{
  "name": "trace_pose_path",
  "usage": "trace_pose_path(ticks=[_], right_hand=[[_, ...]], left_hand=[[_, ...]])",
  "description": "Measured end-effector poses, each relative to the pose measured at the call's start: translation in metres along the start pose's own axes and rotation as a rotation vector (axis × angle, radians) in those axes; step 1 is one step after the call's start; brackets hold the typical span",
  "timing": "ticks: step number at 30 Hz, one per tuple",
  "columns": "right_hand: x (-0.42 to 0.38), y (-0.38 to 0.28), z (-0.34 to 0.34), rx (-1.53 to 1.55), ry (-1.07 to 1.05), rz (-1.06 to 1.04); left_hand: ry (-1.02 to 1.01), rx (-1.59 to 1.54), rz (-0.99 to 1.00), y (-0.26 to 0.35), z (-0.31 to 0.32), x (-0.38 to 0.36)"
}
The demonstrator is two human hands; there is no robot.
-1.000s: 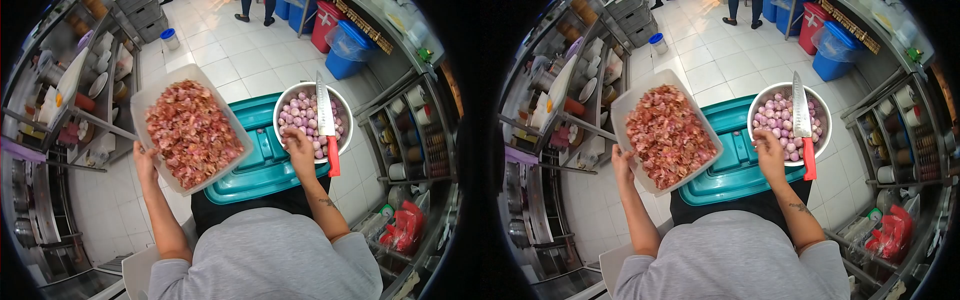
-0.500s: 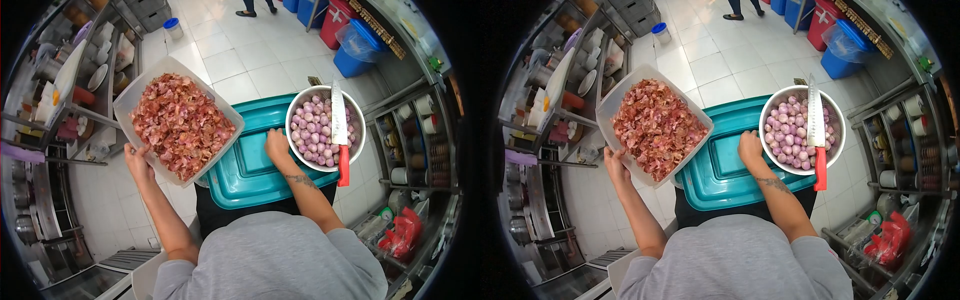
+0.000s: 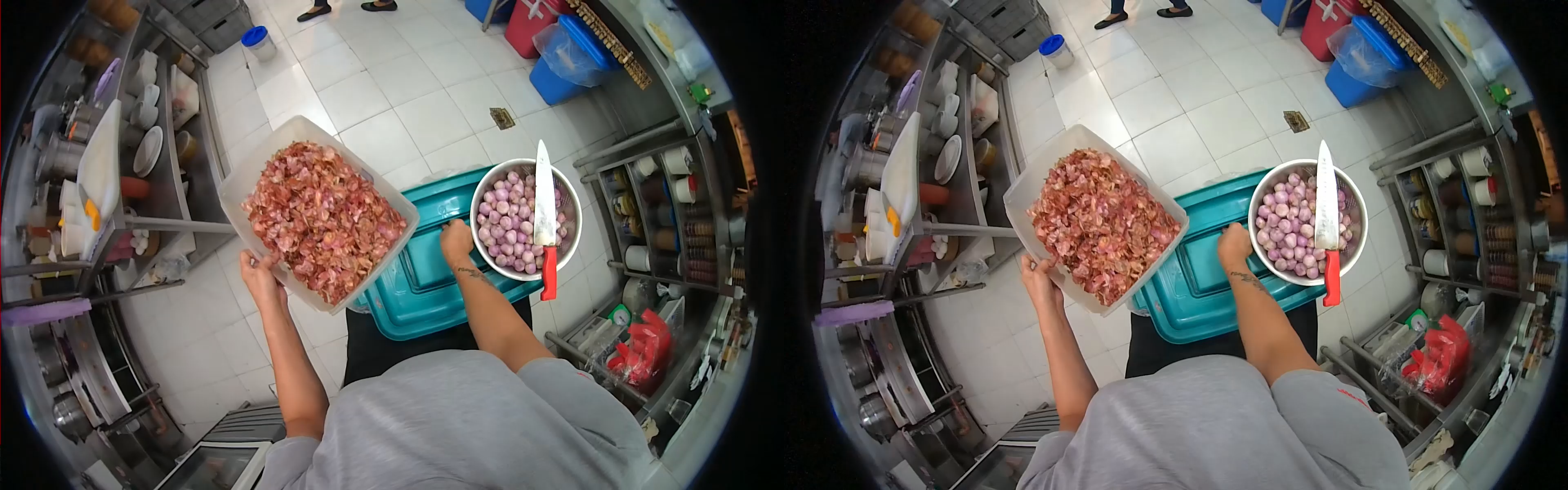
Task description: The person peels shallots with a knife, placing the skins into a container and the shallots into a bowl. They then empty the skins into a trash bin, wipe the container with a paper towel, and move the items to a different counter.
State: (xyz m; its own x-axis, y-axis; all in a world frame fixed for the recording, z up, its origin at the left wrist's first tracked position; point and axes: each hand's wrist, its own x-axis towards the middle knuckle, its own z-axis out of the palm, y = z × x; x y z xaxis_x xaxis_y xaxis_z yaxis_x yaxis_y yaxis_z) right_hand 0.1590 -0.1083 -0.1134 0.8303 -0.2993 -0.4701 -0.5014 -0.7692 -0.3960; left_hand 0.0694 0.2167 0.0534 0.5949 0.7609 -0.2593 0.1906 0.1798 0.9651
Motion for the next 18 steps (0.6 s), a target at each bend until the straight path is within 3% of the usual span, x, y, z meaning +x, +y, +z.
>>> trace_pose_path(ticks=[3,11,18], right_hand=[[-0.011,-0.016,-0.005,0.016,0.041,0.143],[0.015,0.018,0.011,-0.263,-0.158,-0.082],[0.016,0.026,0.010,-0.151,-0.035,-0.203]], left_hand=[[-0.004,-0.015,-0.028,0.015,-0.013,0.002],[0.054,0.103,-0.049,0.035,-0.038,-0.008],[0.101,0.088,-0.094,0.011,-0.066,-0.020]])
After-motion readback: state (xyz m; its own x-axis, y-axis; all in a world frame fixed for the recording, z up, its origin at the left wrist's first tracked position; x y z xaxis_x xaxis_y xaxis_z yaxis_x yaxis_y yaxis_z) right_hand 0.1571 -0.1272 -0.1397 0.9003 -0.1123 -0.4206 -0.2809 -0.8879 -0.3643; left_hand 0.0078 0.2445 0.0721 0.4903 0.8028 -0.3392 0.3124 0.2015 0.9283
